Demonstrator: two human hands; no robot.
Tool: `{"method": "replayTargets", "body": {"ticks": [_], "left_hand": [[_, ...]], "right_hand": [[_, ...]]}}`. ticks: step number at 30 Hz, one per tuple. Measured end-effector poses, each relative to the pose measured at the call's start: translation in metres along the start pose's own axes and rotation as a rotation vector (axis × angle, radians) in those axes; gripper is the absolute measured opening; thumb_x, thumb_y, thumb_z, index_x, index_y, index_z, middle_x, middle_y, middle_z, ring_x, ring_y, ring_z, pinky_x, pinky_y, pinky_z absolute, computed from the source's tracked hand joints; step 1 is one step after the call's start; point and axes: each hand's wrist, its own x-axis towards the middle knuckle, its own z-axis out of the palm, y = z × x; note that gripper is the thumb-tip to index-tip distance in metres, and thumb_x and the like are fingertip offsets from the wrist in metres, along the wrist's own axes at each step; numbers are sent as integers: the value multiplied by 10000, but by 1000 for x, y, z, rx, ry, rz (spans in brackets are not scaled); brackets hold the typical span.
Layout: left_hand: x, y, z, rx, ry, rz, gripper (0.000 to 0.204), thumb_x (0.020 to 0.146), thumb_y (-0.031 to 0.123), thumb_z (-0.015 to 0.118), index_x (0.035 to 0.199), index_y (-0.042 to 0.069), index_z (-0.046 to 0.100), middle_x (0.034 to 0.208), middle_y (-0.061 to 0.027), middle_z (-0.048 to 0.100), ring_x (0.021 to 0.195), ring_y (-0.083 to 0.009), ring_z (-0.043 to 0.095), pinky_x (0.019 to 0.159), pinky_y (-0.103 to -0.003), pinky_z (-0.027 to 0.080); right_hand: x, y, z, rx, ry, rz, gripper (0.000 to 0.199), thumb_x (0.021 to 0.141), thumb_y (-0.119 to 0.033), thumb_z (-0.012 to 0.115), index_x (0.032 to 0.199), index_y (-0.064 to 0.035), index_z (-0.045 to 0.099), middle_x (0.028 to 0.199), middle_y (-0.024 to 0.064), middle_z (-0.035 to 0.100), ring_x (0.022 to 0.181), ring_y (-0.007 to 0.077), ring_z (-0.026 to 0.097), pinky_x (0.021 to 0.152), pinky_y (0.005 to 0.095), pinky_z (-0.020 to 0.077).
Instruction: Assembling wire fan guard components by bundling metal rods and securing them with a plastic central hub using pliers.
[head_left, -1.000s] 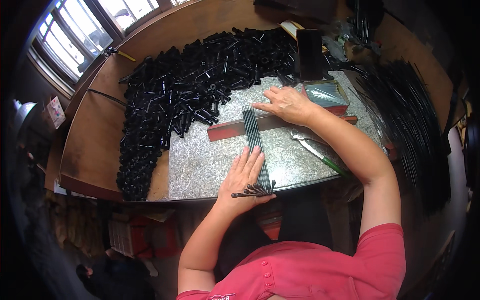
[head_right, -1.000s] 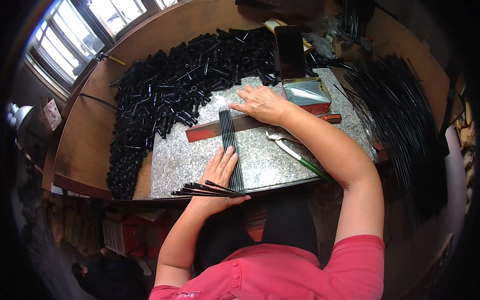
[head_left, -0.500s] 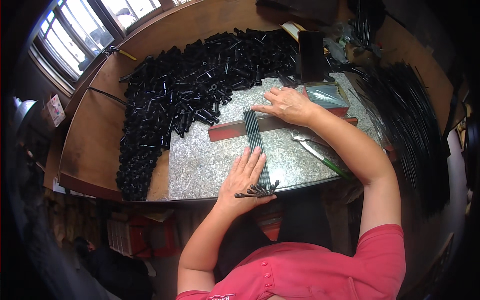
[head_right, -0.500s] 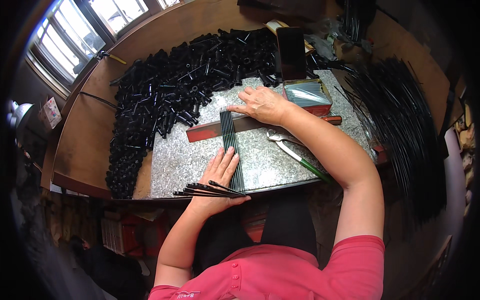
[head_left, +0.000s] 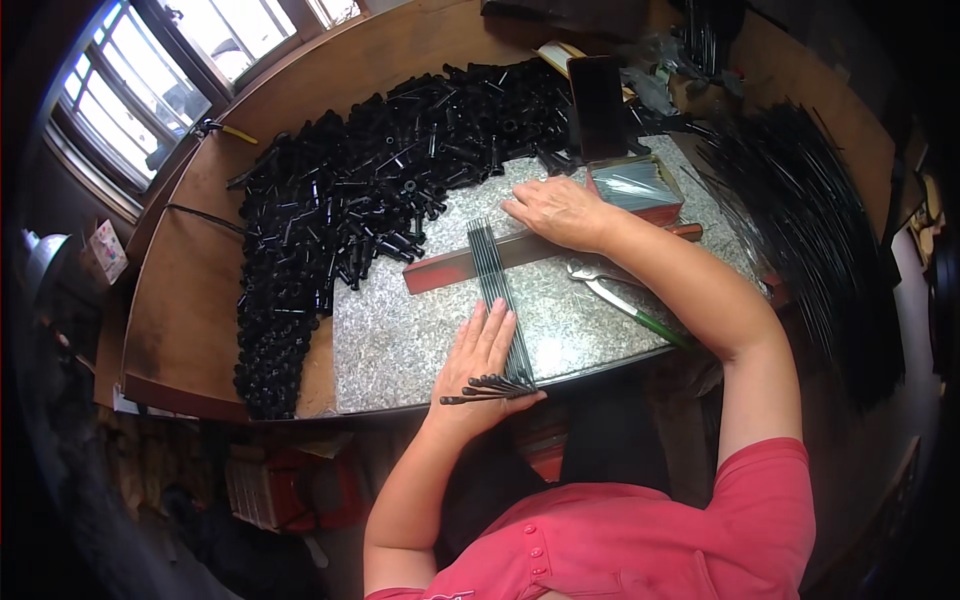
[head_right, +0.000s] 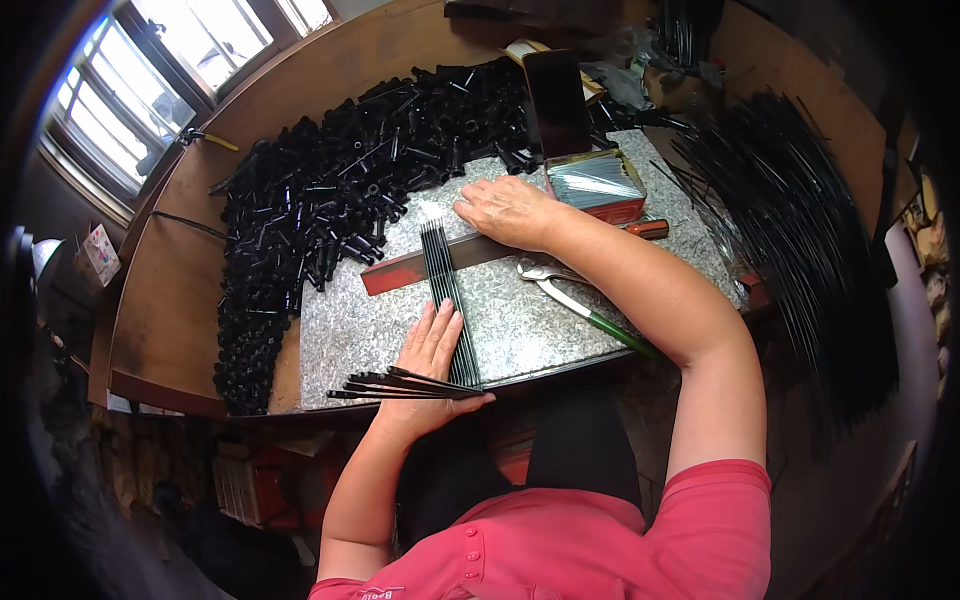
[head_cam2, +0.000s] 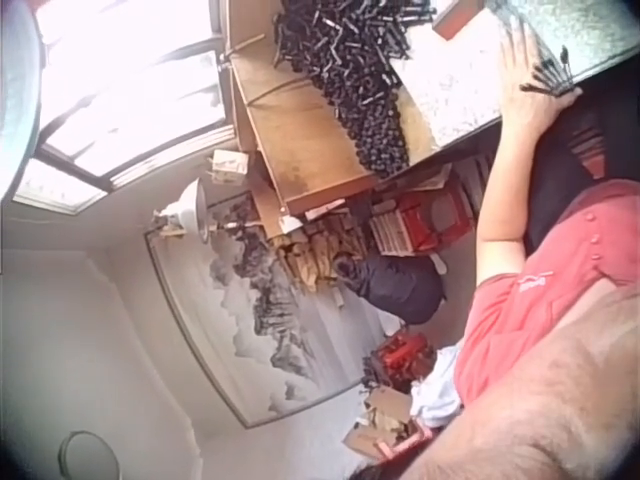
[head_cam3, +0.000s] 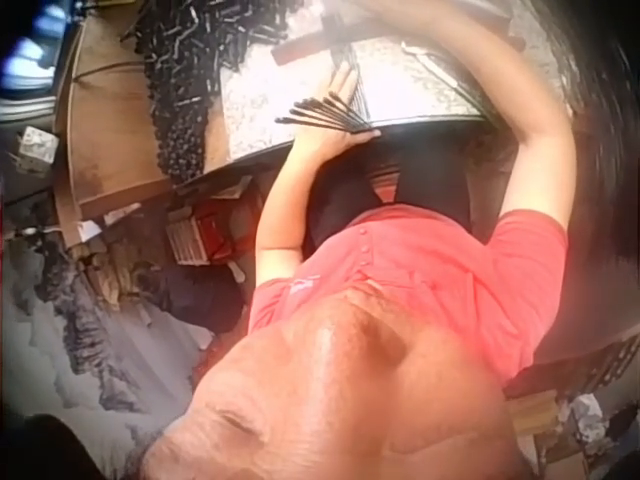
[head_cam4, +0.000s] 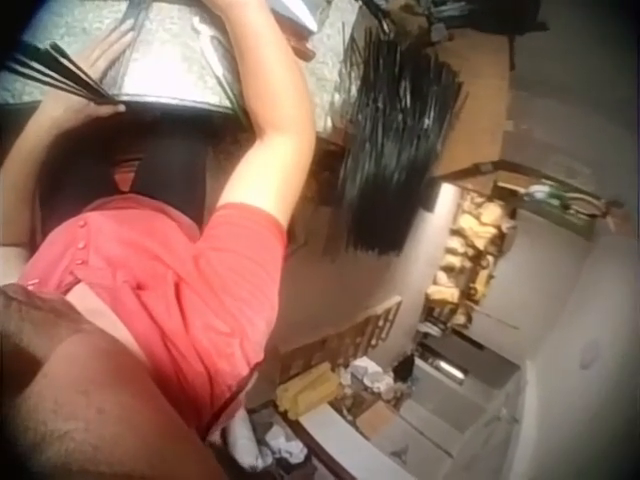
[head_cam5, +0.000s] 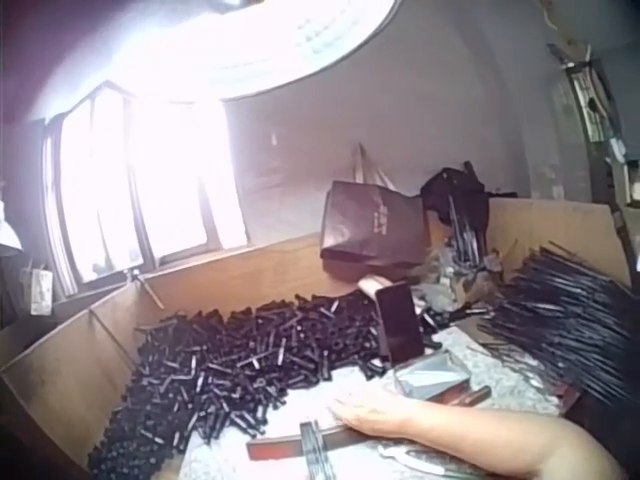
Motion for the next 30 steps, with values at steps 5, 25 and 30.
{"method": "replayTargets", "body": {"ticks": [5,25,30], "left_hand": [[1,2,-2,14,-14,-30,1008,612,486,781,1362,-13,326,1447,-185,288,1361,-374,223,1099,-466,235],[2,3,-3,4,-11,-46,1006,609,476,785,1361,-10,324,1445,-161,300,1362,-377,213,1097,-467,245],[2,2,-4,20,7,-18,1019,586,465,802,1341,-30,330,1429,-193,308,1343,-401,239,1090,-469,258]], "right_hand": [[2,6,-5,-6,-101,-13,129,825,-141,497,868,-63,590,861,81,535,845,230,577,723,364,487],[2,3,-12,-116,80,50,66,790,-108,546,802,-49,574,893,89,582,877,252,571,745,360,441],[16,-8,2,457,148,286,60,788,-70,553,822,-21,558,876,132,603,858,304,583,746,394,449]]}}
